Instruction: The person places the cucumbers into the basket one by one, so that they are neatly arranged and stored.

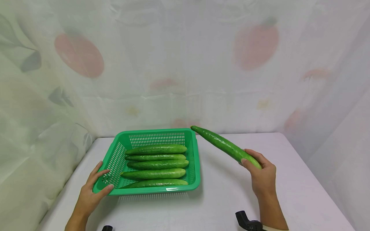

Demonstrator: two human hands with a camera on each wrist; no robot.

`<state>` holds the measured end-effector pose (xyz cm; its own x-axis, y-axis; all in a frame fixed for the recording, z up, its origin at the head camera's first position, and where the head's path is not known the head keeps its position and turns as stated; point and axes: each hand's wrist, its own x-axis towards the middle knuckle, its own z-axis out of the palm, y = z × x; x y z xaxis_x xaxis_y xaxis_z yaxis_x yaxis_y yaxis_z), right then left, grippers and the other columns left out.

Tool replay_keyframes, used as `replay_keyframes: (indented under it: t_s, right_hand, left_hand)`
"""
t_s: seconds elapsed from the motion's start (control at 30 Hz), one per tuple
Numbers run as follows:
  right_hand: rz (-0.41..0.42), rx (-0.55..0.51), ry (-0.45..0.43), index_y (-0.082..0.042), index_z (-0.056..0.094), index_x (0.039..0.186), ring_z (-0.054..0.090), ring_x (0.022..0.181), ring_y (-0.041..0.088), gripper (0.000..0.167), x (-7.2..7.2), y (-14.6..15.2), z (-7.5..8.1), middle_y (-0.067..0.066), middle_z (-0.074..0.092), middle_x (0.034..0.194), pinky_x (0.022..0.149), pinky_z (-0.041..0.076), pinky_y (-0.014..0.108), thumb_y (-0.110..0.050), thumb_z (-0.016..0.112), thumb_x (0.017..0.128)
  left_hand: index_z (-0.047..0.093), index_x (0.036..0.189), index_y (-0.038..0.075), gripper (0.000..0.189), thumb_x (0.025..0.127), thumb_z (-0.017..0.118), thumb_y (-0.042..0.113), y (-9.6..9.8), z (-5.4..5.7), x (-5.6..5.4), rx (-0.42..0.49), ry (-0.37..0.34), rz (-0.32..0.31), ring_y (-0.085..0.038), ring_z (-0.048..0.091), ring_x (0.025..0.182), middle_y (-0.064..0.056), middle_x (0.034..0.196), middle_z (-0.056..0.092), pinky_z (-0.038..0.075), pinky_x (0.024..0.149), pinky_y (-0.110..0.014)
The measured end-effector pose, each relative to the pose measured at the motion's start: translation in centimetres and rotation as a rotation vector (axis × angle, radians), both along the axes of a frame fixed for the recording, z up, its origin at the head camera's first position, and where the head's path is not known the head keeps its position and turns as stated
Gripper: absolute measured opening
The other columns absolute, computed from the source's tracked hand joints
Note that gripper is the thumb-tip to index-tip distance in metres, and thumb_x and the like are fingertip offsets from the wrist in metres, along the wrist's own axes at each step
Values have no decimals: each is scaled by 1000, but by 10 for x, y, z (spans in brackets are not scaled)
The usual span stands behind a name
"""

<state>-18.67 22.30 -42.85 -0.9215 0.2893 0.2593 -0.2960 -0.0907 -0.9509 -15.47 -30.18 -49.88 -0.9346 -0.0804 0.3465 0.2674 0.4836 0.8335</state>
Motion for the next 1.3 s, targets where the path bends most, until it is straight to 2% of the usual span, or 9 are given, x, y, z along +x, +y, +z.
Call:
replay_keyframes:
  t_s: [0.1,0.2,0.43,0.77,1.03,1.3]
  right_hand:
    - [65,-6,76,14,57,121,50,105,27,33,0,-2,9,19,52,119,80,51,28,8,64,89]
    - [118,3,116,15,57,120,51,104,27,32,0,-5,17,20,52,118,80,51,28,10,63,89]
    - [181,65,124,11,62,117,50,104,29,30,-7,-17,32,17,57,117,80,51,27,12,63,87]
    - [283,232,126,7,64,117,54,97,29,31,-23,-47,48,13,62,116,76,50,28,5,68,85]
    - [405,235,137,7,65,115,56,95,29,31,-40,-77,48,17,62,116,75,52,31,3,69,85]
    - [524,259,88,0,67,116,59,101,29,33,-56,-107,42,14,63,118,81,51,35,-6,73,84]
  left_hand:
    - [53,133,2,56,81,75,4,1,1,0,-5,4,0,-24,14,143,-3,157,20,19,101,-59]
    - [53,133,3,56,81,75,4,2,2,1,-3,2,1,-24,14,143,-2,157,21,19,101,-58]
    - [52,134,2,57,81,75,3,1,0,-1,-7,2,-4,-24,13,143,-1,158,19,18,101,-62]
    - [52,133,2,57,81,75,4,-1,0,-1,-4,-6,3,-26,12,143,-2,158,19,18,100,-65]
    - [52,134,2,57,82,75,4,-1,0,-1,8,-18,0,-25,11,143,-3,158,19,18,100,-64]
    - [52,134,4,56,84,74,7,-1,0,0,2,-28,9,-18,11,143,0,158,18,18,101,-63]
